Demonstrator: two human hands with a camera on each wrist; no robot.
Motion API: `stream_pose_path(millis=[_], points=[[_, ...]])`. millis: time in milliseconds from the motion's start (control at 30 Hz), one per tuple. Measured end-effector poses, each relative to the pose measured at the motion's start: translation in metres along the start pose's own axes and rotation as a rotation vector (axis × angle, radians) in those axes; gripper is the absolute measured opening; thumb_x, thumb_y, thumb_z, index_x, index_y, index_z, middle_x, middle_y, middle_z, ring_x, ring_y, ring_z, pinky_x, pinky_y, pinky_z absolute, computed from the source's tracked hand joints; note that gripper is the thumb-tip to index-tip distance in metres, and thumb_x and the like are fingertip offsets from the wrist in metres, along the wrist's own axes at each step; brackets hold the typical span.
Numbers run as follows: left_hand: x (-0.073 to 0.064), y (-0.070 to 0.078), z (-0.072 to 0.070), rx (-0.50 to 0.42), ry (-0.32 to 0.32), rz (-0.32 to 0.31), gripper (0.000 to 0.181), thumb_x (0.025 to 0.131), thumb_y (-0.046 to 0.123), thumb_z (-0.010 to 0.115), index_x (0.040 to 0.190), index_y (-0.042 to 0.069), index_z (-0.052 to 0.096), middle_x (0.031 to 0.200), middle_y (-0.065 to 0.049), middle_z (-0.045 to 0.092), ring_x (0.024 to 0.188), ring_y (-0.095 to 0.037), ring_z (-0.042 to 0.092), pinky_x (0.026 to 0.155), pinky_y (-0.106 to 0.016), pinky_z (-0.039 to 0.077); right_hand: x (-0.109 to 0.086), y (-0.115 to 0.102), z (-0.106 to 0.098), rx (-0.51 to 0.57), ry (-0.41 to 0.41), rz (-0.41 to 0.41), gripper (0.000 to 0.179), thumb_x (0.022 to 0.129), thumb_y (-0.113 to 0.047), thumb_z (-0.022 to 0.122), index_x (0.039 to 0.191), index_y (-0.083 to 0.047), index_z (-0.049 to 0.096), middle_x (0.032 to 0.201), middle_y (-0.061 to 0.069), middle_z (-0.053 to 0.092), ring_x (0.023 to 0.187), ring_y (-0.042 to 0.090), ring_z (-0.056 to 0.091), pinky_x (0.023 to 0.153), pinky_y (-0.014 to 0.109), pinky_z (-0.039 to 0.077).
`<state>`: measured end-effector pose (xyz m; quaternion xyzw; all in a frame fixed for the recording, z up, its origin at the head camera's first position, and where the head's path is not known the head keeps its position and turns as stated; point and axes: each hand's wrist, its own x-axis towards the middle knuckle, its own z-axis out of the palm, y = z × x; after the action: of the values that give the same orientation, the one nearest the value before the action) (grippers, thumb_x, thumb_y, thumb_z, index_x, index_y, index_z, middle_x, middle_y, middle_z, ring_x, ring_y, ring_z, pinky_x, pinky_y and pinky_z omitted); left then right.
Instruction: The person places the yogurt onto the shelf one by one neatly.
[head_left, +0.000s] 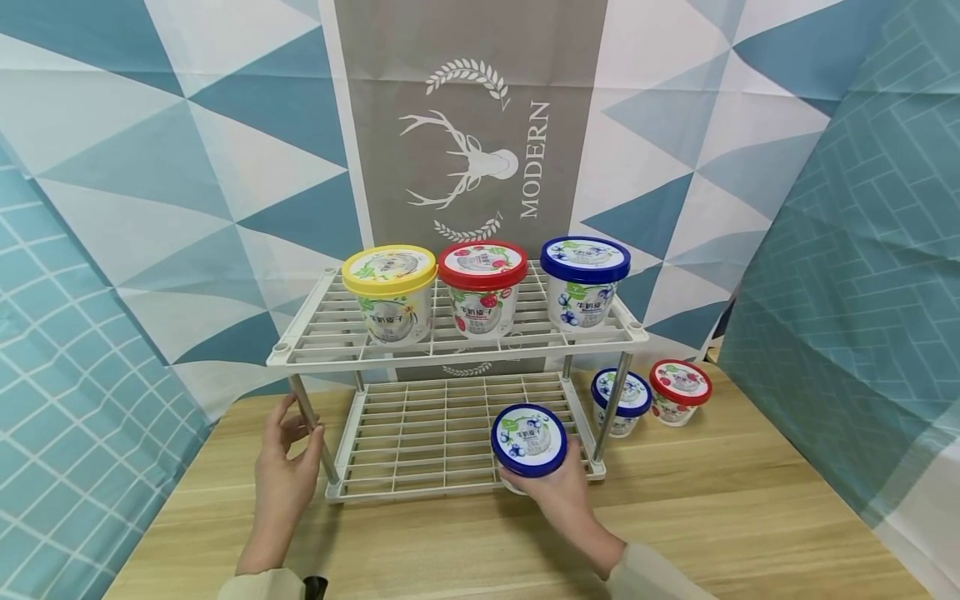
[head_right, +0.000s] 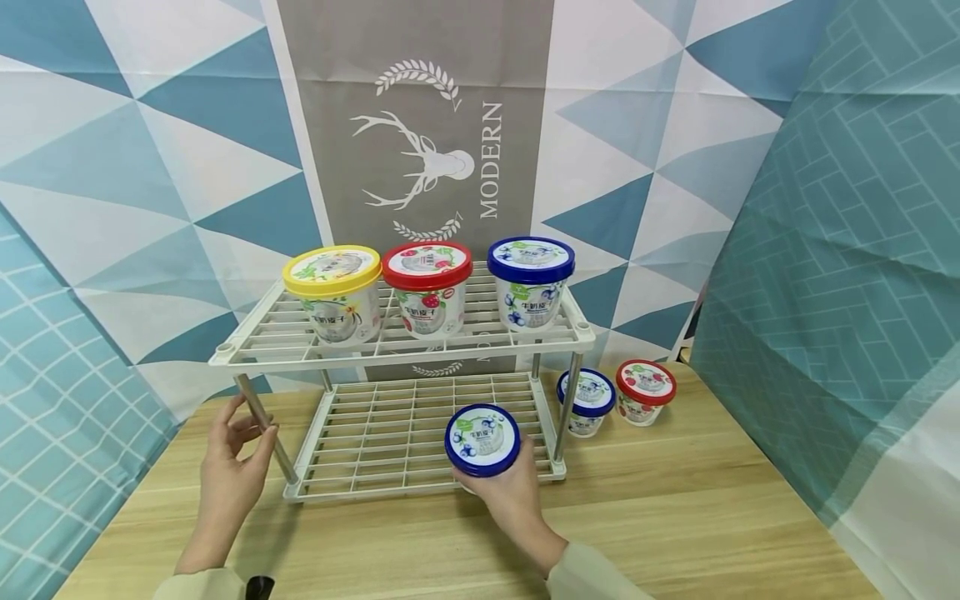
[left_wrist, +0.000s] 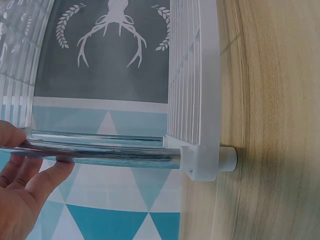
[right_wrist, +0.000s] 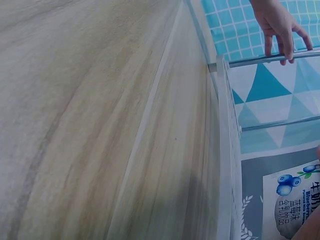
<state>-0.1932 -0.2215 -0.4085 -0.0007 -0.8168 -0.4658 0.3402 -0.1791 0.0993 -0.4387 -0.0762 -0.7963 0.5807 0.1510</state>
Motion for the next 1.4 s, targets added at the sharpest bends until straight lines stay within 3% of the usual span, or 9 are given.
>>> stream_pose_path(millis=[400, 633, 867, 1067, 1400], points=[[0.001, 0.003, 0.000, -0.002, -0.013, 0.023, 0.064, 0.087, -0.008, 0.057, 0.142, 0.012, 0.032, 0.103, -0.015, 0.059, 0.089, 0.019, 0.045, 0.070, 0.006, 0.038, 0.000, -0.004, 0.011, 0.017, -0.007, -0.016, 0.099, 0.051, -0.022, 0.092, 0.129, 0.002, 0.037, 0.122, 0.020, 0.054, 0.116, 0.037, 0.051, 0.101, 0.052, 0.041], [0.001, 0.001, 0.000, 0.002, -0.016, -0.007, 0.065, 0.087, -0.007, 0.058, 0.142, 0.014, 0.033, 0.102, -0.004, 0.057, 0.088, 0.019, 0.045, 0.070, 0.006, 0.039, 0.001, -0.006, 0.018, 0.038, -0.023, -0.029, 0.097, 0.052, -0.021, 0.092, 0.128, 0.002, 0.037, 0.121, 0.020, 0.055, 0.115, 0.037, 0.051, 0.101, 0.052, 0.041], [0.000, 0.000, 0.000, -0.004, -0.018, 0.009, 0.065, 0.087, -0.008, 0.057, 0.143, 0.013, 0.032, 0.103, -0.014, 0.059, 0.089, 0.019, 0.045, 0.070, 0.006, 0.039, 0.001, -0.007, 0.028, 0.072, -0.035, -0.023, 0.097, 0.052, -0.022, 0.092, 0.129, 0.001, 0.037, 0.122, 0.019, 0.054, 0.117, 0.036, 0.051, 0.103, 0.051, 0.040], [0.000, -0.001, 0.000, 0.009, -0.012, -0.007, 0.066, 0.086, -0.008, 0.059, 0.143, 0.014, 0.032, 0.102, -0.001, 0.056, 0.088, 0.020, 0.045, 0.070, 0.006, 0.039, 0.001, -0.008, 0.035, 0.079, -0.047, -0.029, 0.097, 0.053, -0.022, 0.091, 0.130, 0.001, 0.037, 0.123, 0.019, 0.054, 0.117, 0.036, 0.051, 0.102, 0.052, 0.040], [0.000, 0.002, -0.001, 0.008, -0.005, 0.033, 0.064, 0.087, -0.008, 0.058, 0.142, 0.012, 0.032, 0.104, -0.019, 0.060, 0.089, 0.020, 0.044, 0.070, 0.007, 0.037, 0.001, -0.014, 0.046, 0.098, -0.050, -0.029, 0.099, 0.054, -0.022, 0.091, 0.132, -0.001, 0.035, 0.126, 0.018, 0.052, 0.119, 0.036, 0.049, 0.103, 0.053, 0.039]])
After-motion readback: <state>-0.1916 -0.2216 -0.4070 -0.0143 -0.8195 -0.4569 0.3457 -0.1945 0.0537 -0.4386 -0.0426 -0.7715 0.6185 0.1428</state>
